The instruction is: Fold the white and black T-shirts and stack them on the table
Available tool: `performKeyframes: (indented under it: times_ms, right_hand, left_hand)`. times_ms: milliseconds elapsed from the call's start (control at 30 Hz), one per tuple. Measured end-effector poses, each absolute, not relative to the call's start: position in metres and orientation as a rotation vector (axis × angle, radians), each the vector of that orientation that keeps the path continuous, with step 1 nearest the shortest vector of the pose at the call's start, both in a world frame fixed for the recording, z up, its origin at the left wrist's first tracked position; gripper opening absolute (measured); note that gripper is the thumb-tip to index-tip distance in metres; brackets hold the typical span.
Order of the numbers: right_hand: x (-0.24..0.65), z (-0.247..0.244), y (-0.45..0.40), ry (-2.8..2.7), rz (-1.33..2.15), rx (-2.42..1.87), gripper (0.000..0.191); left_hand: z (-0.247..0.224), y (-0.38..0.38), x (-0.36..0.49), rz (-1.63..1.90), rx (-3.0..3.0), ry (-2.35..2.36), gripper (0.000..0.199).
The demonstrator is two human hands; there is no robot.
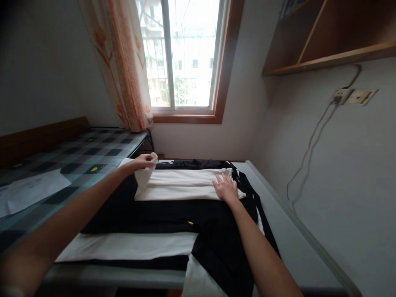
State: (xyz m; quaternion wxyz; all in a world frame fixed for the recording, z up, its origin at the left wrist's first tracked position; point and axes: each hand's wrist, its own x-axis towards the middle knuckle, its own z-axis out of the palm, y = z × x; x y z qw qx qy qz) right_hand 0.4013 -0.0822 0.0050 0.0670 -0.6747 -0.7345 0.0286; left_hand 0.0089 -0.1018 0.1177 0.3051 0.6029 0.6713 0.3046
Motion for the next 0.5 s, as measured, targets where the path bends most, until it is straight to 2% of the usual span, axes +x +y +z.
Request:
performKeyframes:
  times_ms: [100, 200, 367, 500]
  right_hand:
    - [0.403, 0.005, -0.084, -2.213, 0.083, -2.025, 0.059]
    - [0.404, 0.006, -0.086, -2.214, 0.075, -2.014, 0.058]
    - [0.404, 0.006, -0.086, -2.208, 0.083, -2.027, 0.057]
    - [0.404, 0.005, -0.084, -2.202, 0.113, -2.027, 0.057]
  left_hand:
    - [0.094, -0.099, 0.069, 0.565, 1.612, 1.803, 0.043]
    - [0.071, -0.103, 0.106, 0.354, 1.884, 1.954, 0.038]
    - [0.064, -0.106, 0.123, 0.151, 2.1, 2.139, 0.039]
    - [0.063, -0.105, 0.124, 0.162, 2.119, 2.116, 0.034]
